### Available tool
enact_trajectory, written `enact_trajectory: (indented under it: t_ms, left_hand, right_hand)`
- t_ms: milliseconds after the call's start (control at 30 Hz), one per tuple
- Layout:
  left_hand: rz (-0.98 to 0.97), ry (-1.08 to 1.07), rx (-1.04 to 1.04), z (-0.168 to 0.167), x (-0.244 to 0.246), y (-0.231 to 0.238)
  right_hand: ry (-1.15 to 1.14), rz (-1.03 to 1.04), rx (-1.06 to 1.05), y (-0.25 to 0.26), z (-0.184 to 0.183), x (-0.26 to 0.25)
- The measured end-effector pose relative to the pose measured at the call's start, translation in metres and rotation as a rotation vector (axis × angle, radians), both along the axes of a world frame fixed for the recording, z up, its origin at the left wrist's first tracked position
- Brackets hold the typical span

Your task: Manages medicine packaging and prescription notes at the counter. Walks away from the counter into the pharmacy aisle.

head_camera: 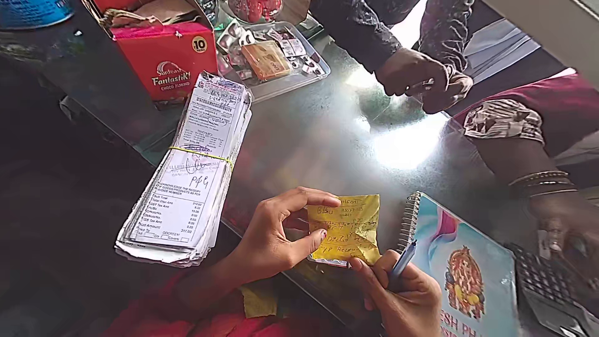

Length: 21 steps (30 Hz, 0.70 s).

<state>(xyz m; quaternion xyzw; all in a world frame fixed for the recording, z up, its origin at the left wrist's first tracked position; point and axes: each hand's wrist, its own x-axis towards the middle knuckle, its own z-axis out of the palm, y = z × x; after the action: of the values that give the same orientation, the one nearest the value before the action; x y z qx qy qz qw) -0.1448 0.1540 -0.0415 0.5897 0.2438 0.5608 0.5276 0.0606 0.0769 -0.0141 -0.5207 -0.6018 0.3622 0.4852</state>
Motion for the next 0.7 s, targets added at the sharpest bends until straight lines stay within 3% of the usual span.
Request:
enact_trajectory:
  t_ms: [700]
  left_hand:
    - [-0.036,0.067,-0.009,0.0001,-0.0016,0.0001]
  right_hand:
    - [0.046,-0.088,0.006,0.0024,0.0001,0.0014]
